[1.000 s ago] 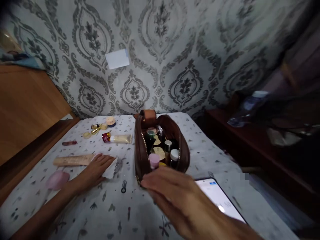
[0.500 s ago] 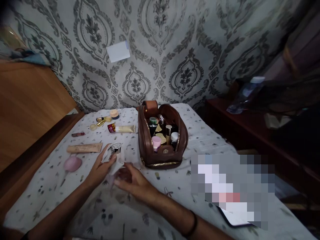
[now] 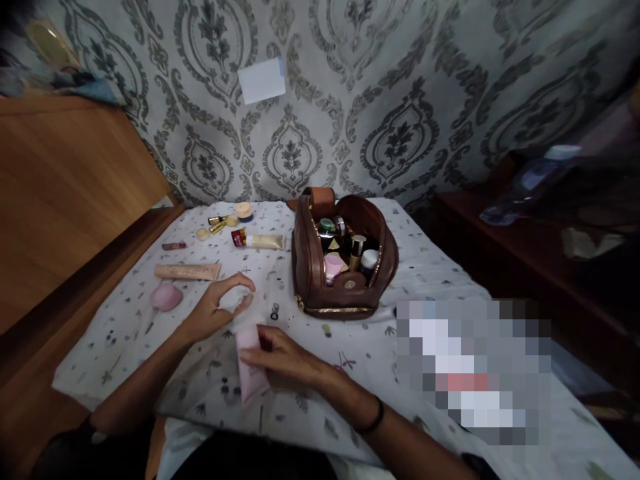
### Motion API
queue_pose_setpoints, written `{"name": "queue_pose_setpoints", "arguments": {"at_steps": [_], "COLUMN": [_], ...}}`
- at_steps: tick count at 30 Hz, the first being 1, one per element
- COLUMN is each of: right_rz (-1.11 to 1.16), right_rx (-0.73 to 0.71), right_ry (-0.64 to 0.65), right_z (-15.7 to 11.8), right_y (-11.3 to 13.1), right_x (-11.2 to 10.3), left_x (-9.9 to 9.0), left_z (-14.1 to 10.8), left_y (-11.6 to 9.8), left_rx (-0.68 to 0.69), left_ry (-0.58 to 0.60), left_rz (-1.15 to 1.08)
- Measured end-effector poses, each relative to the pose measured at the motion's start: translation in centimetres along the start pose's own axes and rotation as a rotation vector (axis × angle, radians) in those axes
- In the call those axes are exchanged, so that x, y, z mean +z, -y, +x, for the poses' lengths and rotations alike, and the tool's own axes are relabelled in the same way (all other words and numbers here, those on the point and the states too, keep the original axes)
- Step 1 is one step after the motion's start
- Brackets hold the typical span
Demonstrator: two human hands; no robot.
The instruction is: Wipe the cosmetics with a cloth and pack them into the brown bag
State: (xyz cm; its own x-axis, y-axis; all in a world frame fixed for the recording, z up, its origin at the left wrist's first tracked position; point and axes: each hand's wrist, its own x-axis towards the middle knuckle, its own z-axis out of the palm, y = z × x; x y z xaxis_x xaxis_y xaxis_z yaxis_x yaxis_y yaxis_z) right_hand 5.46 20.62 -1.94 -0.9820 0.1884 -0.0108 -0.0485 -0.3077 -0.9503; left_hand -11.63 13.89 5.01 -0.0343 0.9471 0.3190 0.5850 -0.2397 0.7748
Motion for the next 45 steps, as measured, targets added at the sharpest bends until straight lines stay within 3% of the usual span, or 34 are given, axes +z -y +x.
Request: {"name": "queue_pose_setpoints", "arguments": {"at_steps": [3,10,15,17,21,24,26,29,32,35,39,42,45], "right_rz": [0.039,0.164,-0.13,-0.302,-0.497,-0.528,-0.529,-0.556,-0.551,-0.359,0.094,0.287,0.375], "right_rx": [0.045,0.166,-0.047,-0.172,-0.291,-0.331,-0.35,-0.338,-0.294,-0.218,0.06,0.173,0.113], "right_ry": [-0.094,-0.185,-0.26,-0.318,-0.44,-0.513,-0.548,-0.551,-0.504,-0.409,-0.321,-0.348,-0.423], "right_z": [-0.3,-0.7,-0.3,-0.2,-0.4,-0.6,-0.7,-0.8,-0.9,-0.9,-0.7,-0.5,-0.1], "right_y": [-0.3,0.1,-1.0,-1.4,-1.4,-1.2,-1.2,-1.2,-1.0,-0.9,-0.8,-0.6,-0.8], "right_x": [0.0,-0.6,-0.4,-0.2,-0.1,-0.2,-0.3,-0.1,0.2,0.5,0.6,0.7,0.7], "left_x": [-0.4,-0.1,2.3,3.6,6.3,8.1,8.7,8.2,6.5,5.0,4.6,5.7,7.1], "left_z": [0.0,-0.3,-0.2,-0.2,-1.1,-2.3,-2.7,-2.1,-0.5,0.8,0.9,0.2,-0.3], "left_y": [0.6,2.3,2.4,2.0,1.0,0.6,0.5,0.4,0.5,0.9,1.8,1.8,1.3], "left_rx": [-0.051,-0.329,-0.554,-0.614,-0.626,-0.477,-0.42,-0.426,-0.443,-0.481,-0.564,-0.64,-0.677], "left_ry": [-0.059,-0.472,-0.845,-0.901,-0.744,-0.542,-0.481,-0.547,-0.737,-0.83,-0.792,-0.668,-0.465], "left_rz": [0.001,-0.166,-0.303,-0.374,-0.394,-0.485,-0.522,-0.584,-0.758,-0.94,-1.019,-1.098,-1.136]}}
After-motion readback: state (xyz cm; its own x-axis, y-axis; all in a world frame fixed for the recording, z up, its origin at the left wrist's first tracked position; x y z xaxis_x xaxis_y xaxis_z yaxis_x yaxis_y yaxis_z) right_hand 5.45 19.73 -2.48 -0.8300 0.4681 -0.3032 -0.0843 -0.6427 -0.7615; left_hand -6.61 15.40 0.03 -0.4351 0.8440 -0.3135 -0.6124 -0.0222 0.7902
